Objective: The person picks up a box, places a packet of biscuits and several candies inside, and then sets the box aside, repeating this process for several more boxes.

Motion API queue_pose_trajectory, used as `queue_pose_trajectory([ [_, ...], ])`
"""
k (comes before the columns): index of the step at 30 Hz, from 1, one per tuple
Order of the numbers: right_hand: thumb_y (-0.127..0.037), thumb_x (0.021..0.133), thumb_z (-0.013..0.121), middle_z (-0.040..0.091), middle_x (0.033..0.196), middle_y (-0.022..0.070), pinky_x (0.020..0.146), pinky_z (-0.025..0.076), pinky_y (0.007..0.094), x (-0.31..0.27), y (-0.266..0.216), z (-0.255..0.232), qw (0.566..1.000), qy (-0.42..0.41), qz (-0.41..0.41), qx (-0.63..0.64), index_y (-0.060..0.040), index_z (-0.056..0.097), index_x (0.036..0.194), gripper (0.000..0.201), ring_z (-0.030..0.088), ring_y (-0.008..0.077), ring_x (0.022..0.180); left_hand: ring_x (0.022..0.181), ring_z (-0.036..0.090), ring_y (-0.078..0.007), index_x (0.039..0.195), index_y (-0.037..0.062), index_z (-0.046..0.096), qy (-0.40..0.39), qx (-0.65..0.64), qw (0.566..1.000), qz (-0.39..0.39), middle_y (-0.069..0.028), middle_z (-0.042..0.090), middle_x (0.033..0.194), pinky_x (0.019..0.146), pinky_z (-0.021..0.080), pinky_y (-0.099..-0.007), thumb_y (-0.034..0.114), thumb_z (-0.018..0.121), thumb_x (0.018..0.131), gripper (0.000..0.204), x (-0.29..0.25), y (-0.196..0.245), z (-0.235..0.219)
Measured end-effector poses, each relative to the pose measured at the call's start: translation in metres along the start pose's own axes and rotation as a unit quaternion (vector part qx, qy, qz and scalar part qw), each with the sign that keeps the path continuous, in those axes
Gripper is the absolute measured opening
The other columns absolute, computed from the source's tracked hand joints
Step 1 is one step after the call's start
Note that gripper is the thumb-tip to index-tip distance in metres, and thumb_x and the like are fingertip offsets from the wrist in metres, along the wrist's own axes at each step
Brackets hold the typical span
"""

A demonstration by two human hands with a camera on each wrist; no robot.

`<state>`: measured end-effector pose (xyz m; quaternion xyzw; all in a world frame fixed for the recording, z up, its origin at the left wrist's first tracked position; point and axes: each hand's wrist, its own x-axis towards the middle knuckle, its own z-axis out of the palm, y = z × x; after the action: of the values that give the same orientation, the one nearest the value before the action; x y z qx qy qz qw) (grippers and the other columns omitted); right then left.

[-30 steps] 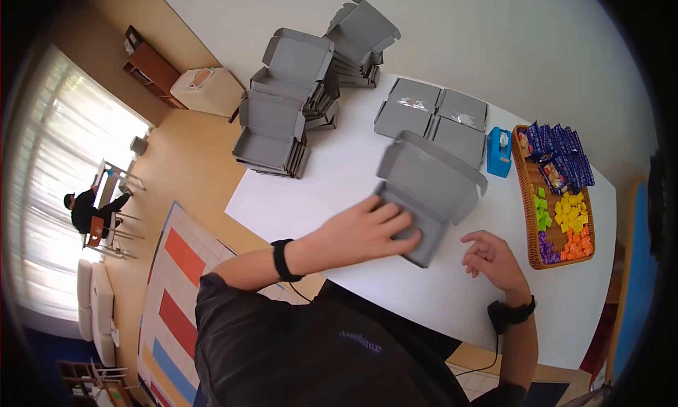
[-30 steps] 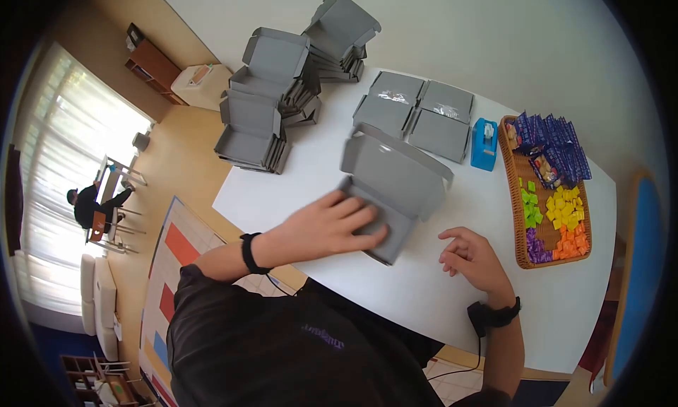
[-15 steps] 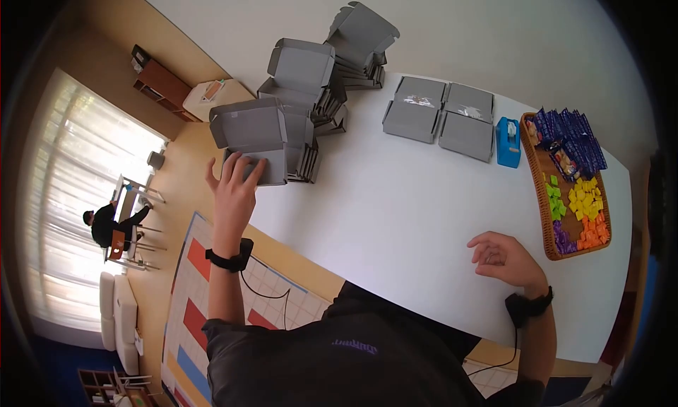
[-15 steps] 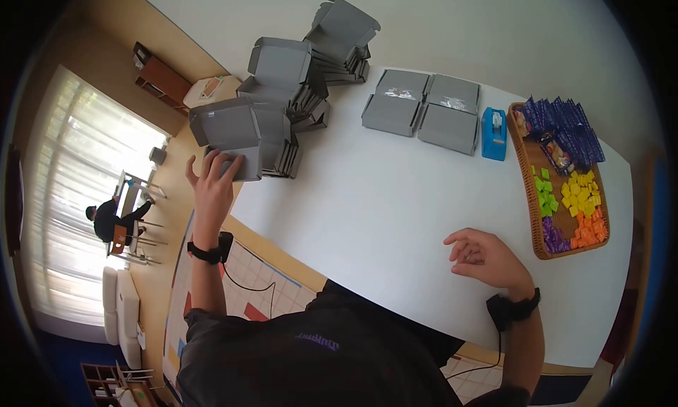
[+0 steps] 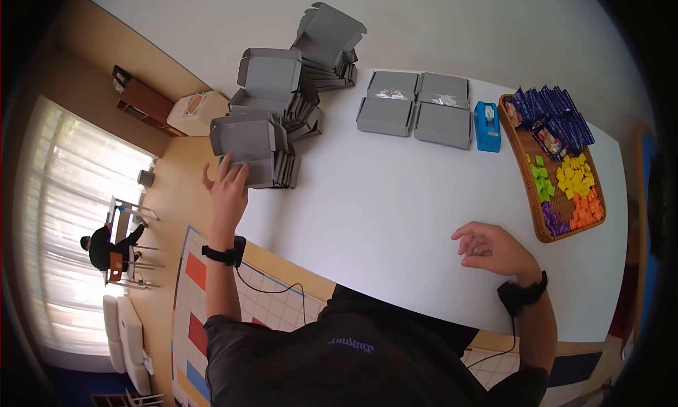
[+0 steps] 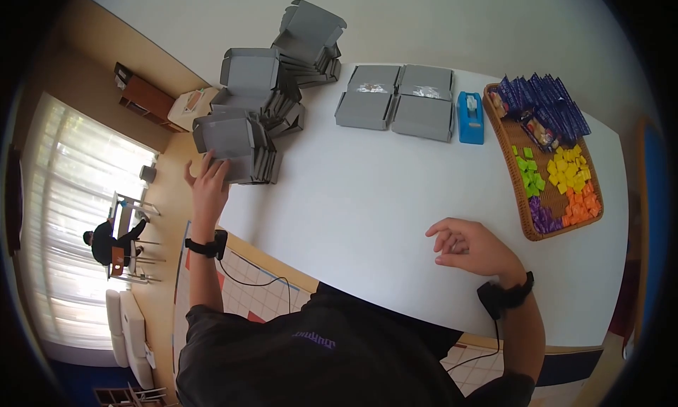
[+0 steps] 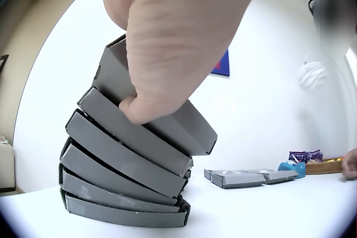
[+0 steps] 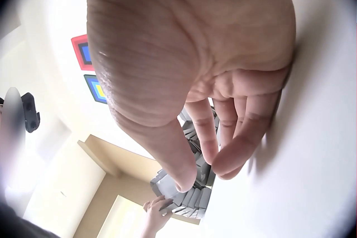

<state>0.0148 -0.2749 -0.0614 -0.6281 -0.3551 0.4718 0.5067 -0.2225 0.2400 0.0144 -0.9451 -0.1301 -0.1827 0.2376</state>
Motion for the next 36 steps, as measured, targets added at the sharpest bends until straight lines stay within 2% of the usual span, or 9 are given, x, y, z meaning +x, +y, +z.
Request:
queue_pose_trajectory([
  [6, 0.003, 0.090, 0.077, 0.067, 0.100, 0.0054, 0.081, 0.058, 0.0245, 0.000, -0.003, 0.000, 1.000, -0.002, 0.009, -0.013, -0.0017, 0.062, 0.128, 0.041, 0.068, 0.0105, 0.091, 0.147, 0.047, -0.0253, 0.121, 0.0129, 0.071, -0.003, 0.003, 1.000, 0.011, -0.0030, 0.069, 0.126, 0.123, 0.013, -0.0602, -0.006, 0.067, 0.082, 0.043, -0.001, -0.003, -0.002],
  [12, 0.001, 0.090, 0.078, 0.067, 0.098, 0.0051, 0.081, 0.057, 0.0238, 0.000, -0.003, 0.001, 1.000, 0.004, 0.013, -0.014, -0.0010, 0.062, 0.127, 0.040, 0.067, 0.0101, 0.090, 0.153, 0.037, -0.0286, 0.133, 0.0136, 0.066, -0.059, 0.041, 0.997, -0.038, -0.0094, 0.054, 0.146, 0.123, 0.013, -0.0601, -0.007, 0.060, 0.086, 0.052, -0.001, -0.003, -0.002],
  [16, 0.001, 0.090, 0.078, 0.066, 0.097, 0.0046, 0.079, 0.056, 0.0229, 0.000, -0.001, 0.002, 1.000, 0.006, 0.006, -0.001, -0.0008, 0.063, 0.127, 0.040, 0.066, 0.0094, 0.090, 0.153, 0.035, -0.0302, 0.141, 0.0156, 0.059, -0.072, 0.031, 0.996, -0.040, -0.0111, 0.051, 0.148, 0.122, 0.015, -0.0591, -0.004, 0.058, 0.087, 0.057, -0.003, 0.004, 0.002],
  [21, -0.001, 0.090, 0.080, 0.066, 0.097, 0.0040, 0.077, 0.055, 0.0215, -0.001, 0.002, 0.001, 1.000, 0.011, -0.009, -0.015, -0.0014, 0.064, 0.126, 0.040, 0.064, 0.0080, 0.085, 0.152, 0.033, -0.0326, 0.149, 0.0166, 0.053, -0.056, -0.024, 0.997, -0.047, -0.0120, 0.048, 0.150, 0.121, 0.015, -0.0580, 0.000, 0.056, 0.089, 0.062, -0.004, 0.014, 0.004],
  [25, 0.001, 0.090, 0.079, 0.066, 0.097, 0.0040, 0.074, 0.053, 0.0199, -0.002, 0.003, 0.000, 1.000, 0.013, 0.004, -0.026, -0.0012, 0.063, 0.126, 0.039, 0.062, 0.0062, 0.085, 0.150, 0.035, -0.0340, 0.148, 0.0129, 0.055, 0.021, 0.001, 0.999, -0.047, -0.0119, 0.048, 0.150, 0.121, 0.017, -0.0560, 0.003, 0.058, 0.090, 0.058, 0.008, 0.034, -0.025],
  [28, -0.005, 0.091, 0.080, 0.066, 0.094, 0.0034, 0.072, 0.053, 0.0199, 0.000, 0.004, 0.001, 1.000, 0.018, -0.003, -0.022, -0.0011, 0.065, 0.125, 0.038, 0.063, 0.0055, 0.083, 0.145, 0.040, -0.0351, 0.143, 0.0109, 0.058, 0.062, -0.102, 0.993, -0.017, -0.0127, 0.051, 0.147, 0.120, 0.019, -0.0546, 0.003, 0.062, 0.089, 0.055, 0.020, 0.078, -0.059],
  [31, -0.006, 0.092, 0.079, 0.066, 0.094, 0.0032, 0.071, 0.053, 0.0196, -0.002, 0.002, 0.001, 1.000, 0.018, -0.001, -0.013, -0.0004, 0.064, 0.125, 0.037, 0.064, 0.0055, 0.083, 0.137, 0.048, -0.0382, 0.144, 0.0093, 0.058, -0.084, -0.335, 0.928, 0.139, -0.0165, 0.053, 0.146, 0.116, 0.033, -0.0484, 0.015, 0.065, 0.097, 0.047, 0.053, 0.143, -0.085],
  [33, -0.006, 0.093, 0.079, 0.066, 0.095, 0.0033, 0.072, 0.054, 0.0199, -0.001, 0.004, 0.002, 1.000, 0.017, -0.005, 0.002, 0.0000, 0.064, 0.125, 0.036, 0.065, 0.0060, 0.084, 0.141, 0.045, -0.0421, 0.148, 0.0116, 0.054, -0.158, -0.415, 0.874, 0.196, -0.0188, 0.048, 0.154, 0.118, 0.036, -0.0509, 0.023, 0.066, 0.101, 0.051, 0.072, 0.165, -0.061],
  [36, -0.006, 0.095, 0.077, 0.066, 0.094, 0.0033, 0.073, 0.054, 0.0204, -0.003, 0.004, 0.001, 1.000, 0.014, 0.003, 0.010, 0.0003, 0.064, 0.125, 0.034, 0.065, 0.0070, 0.083, 0.147, 0.040, -0.0417, 0.153, 0.0135, 0.050, -0.151, -0.373, 0.879, 0.254, -0.0185, 0.042, 0.160, 0.120, 0.034, -0.0518, 0.027, 0.068, 0.100, 0.058, 0.112, 0.199, -0.020],
])
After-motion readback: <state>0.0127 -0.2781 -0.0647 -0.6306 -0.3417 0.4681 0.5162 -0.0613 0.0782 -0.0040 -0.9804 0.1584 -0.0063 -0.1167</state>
